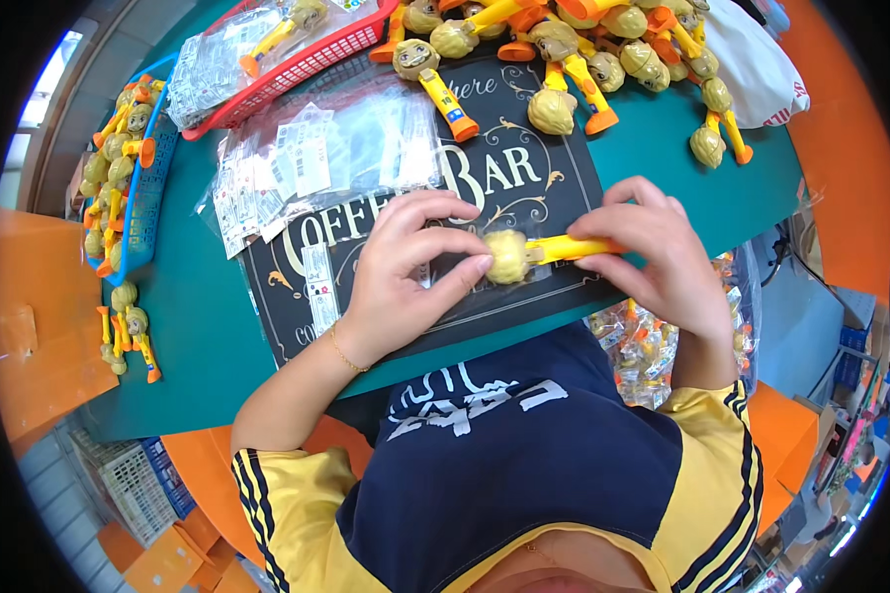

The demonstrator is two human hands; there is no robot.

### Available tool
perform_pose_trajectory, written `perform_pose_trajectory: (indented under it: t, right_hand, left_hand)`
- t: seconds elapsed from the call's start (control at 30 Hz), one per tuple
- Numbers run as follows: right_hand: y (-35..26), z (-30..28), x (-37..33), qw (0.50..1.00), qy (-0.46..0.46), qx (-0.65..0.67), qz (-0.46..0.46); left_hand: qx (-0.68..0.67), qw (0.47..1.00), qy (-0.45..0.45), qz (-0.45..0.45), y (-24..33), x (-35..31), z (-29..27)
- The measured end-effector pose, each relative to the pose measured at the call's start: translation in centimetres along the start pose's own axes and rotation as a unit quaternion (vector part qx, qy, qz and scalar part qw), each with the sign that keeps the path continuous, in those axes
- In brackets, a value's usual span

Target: Packaging small yellow toys into clear plastic bags at a workstation.

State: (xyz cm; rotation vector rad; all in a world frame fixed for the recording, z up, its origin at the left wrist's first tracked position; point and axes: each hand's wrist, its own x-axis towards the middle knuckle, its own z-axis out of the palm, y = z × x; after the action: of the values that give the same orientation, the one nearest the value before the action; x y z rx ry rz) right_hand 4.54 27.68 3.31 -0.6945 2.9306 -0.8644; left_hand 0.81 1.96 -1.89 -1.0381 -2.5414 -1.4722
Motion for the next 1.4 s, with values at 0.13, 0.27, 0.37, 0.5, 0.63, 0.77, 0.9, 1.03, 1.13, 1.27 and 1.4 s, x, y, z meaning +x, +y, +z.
perform_pose_trajectory:
  t: [0.13,0.27,0.37,0.5,0.63,0.77,0.9,1.03,1.13,1.27,1.4]
  right_hand:
    - [0.1,1.8,0.7,0.999,0.002,0.054,0.0]
    - [1.4,3.2,1.2,0.994,0.026,0.103,-0.022]
    - [1.5,3.3,1.2,0.994,0.031,0.105,-0.026]
    - [1.3,3.5,1.3,0.992,0.038,0.113,-0.036]
    - [1.1,3.4,1.8,0.991,0.036,0.107,-0.065]
    - [0.8,3.3,2.5,0.988,0.039,0.111,-0.099]
    - [0.8,3.0,3.3,0.986,0.022,0.111,-0.126]
    - [1.2,3.2,3.9,0.982,0.012,0.12,-0.142]
    - [1.5,3.4,3.9,0.983,0.013,0.127,-0.132]
    - [1.3,3.6,3.6,0.984,0.015,0.136,-0.114]
    - [-0.1,3.4,3.9,0.982,0.015,0.157,-0.1]
  left_hand:
    - [-0.019,0.999,-0.035,-0.018,0.6,0.0,0.3]
    - [-0.051,0.99,-0.108,-0.076,1.8,0.4,-1.5]
    - [-0.015,0.984,-0.144,-0.104,2.6,1.3,-3.9]
    - [0.058,0.966,-0.185,-0.171,1.5,2.1,-5.4]
    - [-0.084,0.912,-0.27,-0.298,-0.3,3.6,-5.1]
    - [-0.249,0.878,-0.28,-0.299,-1.6,4.0,-3.3]
    - [-0.318,0.873,-0.243,-0.278,-2.1,3.5,-1.9]
    - [-0.302,0.883,-0.208,-0.291,-1.9,3.7,-2.1]
    - [-0.27,0.877,-0.26,-0.302,-2.2,4.3,-3.3]
    - [-0.241,0.856,-0.307,-0.339,-2.4,3.5,-3.0]
    - [-0.331,0.872,-0.172,-0.316,-1.5,2.7,-1.6]
